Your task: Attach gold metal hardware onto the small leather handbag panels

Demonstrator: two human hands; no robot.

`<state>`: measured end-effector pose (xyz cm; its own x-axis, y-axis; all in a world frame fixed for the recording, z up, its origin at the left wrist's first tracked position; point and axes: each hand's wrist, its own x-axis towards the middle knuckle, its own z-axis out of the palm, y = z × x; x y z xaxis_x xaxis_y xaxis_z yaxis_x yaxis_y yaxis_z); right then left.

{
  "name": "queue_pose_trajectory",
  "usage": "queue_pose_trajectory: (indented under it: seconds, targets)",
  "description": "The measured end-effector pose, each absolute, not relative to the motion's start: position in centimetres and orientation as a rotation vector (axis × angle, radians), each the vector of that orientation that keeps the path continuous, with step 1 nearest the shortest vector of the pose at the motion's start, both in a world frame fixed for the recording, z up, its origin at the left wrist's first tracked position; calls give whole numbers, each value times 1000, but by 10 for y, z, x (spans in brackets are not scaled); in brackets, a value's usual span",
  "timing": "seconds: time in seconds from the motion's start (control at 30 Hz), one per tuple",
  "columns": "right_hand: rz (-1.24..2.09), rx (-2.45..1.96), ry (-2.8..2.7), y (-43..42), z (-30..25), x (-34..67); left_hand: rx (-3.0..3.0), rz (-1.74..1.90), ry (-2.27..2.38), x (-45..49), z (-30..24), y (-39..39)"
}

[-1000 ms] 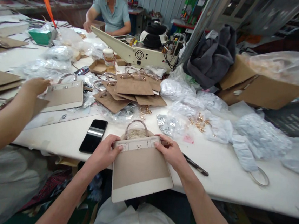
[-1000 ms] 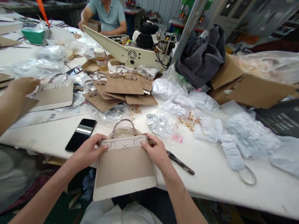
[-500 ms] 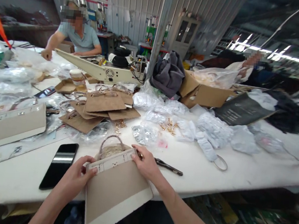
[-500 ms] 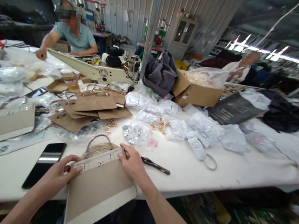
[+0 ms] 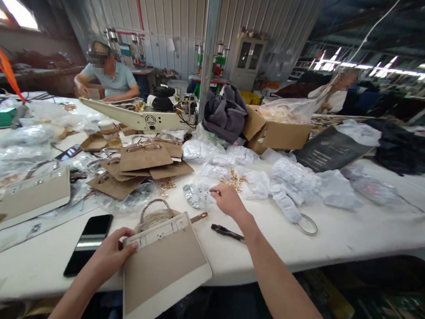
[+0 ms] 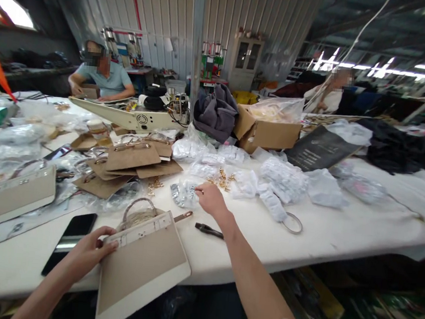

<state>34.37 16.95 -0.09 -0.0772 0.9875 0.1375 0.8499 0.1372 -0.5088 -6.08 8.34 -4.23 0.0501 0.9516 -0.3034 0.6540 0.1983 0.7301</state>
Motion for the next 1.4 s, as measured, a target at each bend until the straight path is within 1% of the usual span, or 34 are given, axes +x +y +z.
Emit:
queue_pose_trajectory:
  seconds: [0.13, 0.3, 0.63, 0.87, 1.03, 1.17, 1.23, 1.33, 1.4]
  targets:
    - [406, -1853, -2112, 210, -28, 332, 1634, 497, 1670, -60, -36, 85]
    - [350, -1918, -2174, 219, -47, 330, 1706, 523, 1634, -59, -32, 86]
    - [377, -1924, -2214, 231, -51, 337, 1713, 531, 1735, -61, -32, 87]
    - [445, -1841, -2184, 229, -41, 340, 1725, 430, 1680, -67, -29, 90]
    - [293, -1855, -2066, 209, -32, 346, 1793, 397, 1623, -71, -20, 91]
    - [48, -1877, -1800, 159, -18, 330, 1856, 459, 1618, -68, -4, 98]
    - [141, -1678, -1721, 122, -13, 306, 1918, 435, 1582, -59, 4, 105]
    - [611, -1239, -1832, 71, -17, 259, 2000, 289, 1491, -40, 10, 117]
    - [841, -1085, -1891, 48, -27, 234, 2042, 121, 1409, -26, 11, 125]
